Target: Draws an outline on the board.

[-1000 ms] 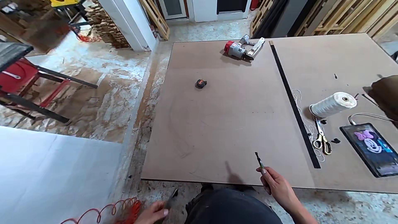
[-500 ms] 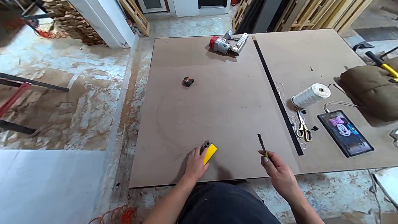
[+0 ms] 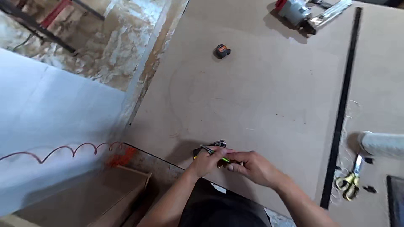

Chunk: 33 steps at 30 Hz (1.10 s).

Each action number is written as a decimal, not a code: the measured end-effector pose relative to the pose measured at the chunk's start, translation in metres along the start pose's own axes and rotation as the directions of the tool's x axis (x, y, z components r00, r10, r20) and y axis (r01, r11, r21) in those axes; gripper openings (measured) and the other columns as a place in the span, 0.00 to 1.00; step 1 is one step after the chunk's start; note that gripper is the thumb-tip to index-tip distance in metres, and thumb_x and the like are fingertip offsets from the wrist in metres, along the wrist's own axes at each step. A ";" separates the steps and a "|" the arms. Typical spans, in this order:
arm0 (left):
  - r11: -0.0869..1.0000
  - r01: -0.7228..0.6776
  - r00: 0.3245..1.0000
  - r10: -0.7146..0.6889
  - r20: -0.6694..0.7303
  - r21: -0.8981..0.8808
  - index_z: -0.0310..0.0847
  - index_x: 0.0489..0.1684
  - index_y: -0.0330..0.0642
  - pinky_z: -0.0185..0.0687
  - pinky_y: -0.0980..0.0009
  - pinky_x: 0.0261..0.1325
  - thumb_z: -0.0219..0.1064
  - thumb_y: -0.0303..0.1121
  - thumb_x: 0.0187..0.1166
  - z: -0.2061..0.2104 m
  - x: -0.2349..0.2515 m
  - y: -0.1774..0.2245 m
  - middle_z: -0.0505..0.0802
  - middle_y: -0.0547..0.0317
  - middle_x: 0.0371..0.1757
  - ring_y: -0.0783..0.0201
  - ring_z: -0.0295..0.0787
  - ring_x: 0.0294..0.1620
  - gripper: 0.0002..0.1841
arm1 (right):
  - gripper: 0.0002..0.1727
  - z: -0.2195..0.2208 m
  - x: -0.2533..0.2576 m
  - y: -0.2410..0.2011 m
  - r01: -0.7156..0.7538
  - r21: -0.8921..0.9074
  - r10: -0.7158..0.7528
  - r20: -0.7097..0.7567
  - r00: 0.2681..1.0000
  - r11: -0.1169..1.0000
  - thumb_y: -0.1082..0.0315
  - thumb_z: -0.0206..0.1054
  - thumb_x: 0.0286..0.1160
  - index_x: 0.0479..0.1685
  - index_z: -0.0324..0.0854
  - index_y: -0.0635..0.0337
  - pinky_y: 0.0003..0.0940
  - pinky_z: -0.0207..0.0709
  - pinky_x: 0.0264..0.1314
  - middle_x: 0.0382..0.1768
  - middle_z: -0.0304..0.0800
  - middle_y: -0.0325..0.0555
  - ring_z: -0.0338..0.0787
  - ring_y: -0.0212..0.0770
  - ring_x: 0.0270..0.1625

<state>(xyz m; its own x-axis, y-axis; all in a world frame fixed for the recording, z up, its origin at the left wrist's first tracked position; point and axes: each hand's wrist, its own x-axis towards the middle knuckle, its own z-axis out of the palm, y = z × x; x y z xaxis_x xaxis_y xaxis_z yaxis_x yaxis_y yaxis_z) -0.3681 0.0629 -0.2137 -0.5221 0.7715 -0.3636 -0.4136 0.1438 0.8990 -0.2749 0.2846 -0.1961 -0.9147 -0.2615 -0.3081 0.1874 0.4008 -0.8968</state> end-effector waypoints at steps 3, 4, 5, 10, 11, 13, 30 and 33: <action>0.975 -0.170 0.939 0.116 -0.323 -0.142 0.90 0.58 0.35 0.95 0.59 0.49 0.51 0.62 0.88 -0.041 0.008 -0.020 0.97 0.46 0.40 0.56 0.97 0.39 0.36 | 0.17 -0.077 0.075 0.035 0.024 0.005 -0.023 -0.136 0.990 1.000 0.53 0.62 0.88 0.64 0.90 0.46 0.39 0.90 0.53 0.47 0.96 0.34 0.94 0.30 0.46; 0.970 -0.216 0.902 0.155 -0.404 -0.109 0.89 0.61 0.36 0.95 0.57 0.53 0.54 0.60 0.88 -0.059 0.012 -0.027 0.97 0.43 0.44 0.53 0.98 0.43 0.32 | 0.18 -0.100 0.110 0.048 0.024 0.041 -0.013 -0.239 0.971 0.999 0.55 0.58 0.90 0.65 0.89 0.49 0.40 0.90 0.51 0.45 0.95 0.36 0.93 0.33 0.44; 0.971 -0.235 0.860 0.187 -0.475 -0.042 0.88 0.62 0.38 0.95 0.57 0.54 0.60 0.56 0.88 -0.074 0.017 -0.032 0.97 0.43 0.47 0.52 0.98 0.45 0.28 | 0.20 -0.120 0.146 0.064 0.057 0.087 -0.021 -0.367 0.930 0.995 0.55 0.55 0.92 0.65 0.88 0.51 0.40 0.89 0.47 0.42 0.95 0.38 0.92 0.35 0.41; 0.975 -0.133 0.631 0.221 -0.743 0.177 0.87 0.40 0.55 0.80 0.79 0.26 0.80 0.40 0.70 -0.114 0.075 -0.052 0.89 0.65 0.32 0.73 0.81 0.24 0.09 | 0.19 -0.153 0.281 0.135 0.388 0.167 -0.108 -0.796 0.596 0.906 0.58 0.50 0.95 0.60 0.83 0.59 0.28 0.83 0.35 0.31 0.87 0.32 0.85 0.28 0.30; 0.967 -0.142 0.632 0.253 -0.733 0.211 0.87 0.41 0.53 0.79 0.79 0.25 0.79 0.39 0.71 -0.121 0.087 -0.055 0.89 0.64 0.32 0.72 0.81 0.23 0.08 | 0.17 -0.151 0.284 0.139 0.409 0.136 -0.151 -0.788 0.597 0.903 0.59 0.50 0.96 0.59 0.82 0.59 0.27 0.81 0.34 0.31 0.84 0.31 0.83 0.28 0.29; 0.934 -0.173 0.656 0.346 -0.671 0.313 0.88 0.46 0.47 0.82 0.77 0.23 0.76 0.37 0.76 -0.136 0.107 -0.059 0.92 0.58 0.36 0.69 0.84 0.24 0.08 | 0.17 -0.149 0.288 0.140 0.375 0.096 -0.180 -0.753 0.633 0.922 0.57 0.52 0.95 0.51 0.87 0.54 0.23 0.81 0.30 0.27 0.85 0.26 0.83 0.24 0.27; 0.791 -0.042 0.621 0.500 -0.604 0.611 0.83 0.33 0.48 0.83 0.83 0.23 0.73 0.29 0.68 -0.138 0.142 -0.047 0.92 0.69 0.34 0.76 0.86 0.24 0.04 | 0.18 -0.156 0.293 0.153 0.322 0.192 -0.055 -0.779 0.624 0.927 0.60 0.46 0.97 0.52 0.82 0.55 0.19 0.77 0.25 0.28 0.82 0.28 0.81 0.26 0.23; 0.794 -0.044 0.615 0.499 -0.610 0.606 0.84 0.34 0.48 0.84 0.82 0.25 0.74 0.28 0.67 -0.138 0.142 -0.048 0.93 0.69 0.34 0.76 0.87 0.26 0.05 | 0.19 -0.155 0.292 0.154 0.328 0.212 -0.040 -0.785 0.618 0.921 0.61 0.44 0.97 0.53 0.82 0.58 0.19 0.77 0.24 0.26 0.82 0.28 0.81 0.26 0.22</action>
<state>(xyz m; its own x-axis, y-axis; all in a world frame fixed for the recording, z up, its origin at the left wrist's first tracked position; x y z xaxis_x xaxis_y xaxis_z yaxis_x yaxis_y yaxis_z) -0.5250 0.0801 -0.3423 -0.9828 0.1680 0.0764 0.1462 0.4560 0.8779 -0.5690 0.4062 -0.3748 -0.8542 0.5113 0.0946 -0.0518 0.0973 -0.9939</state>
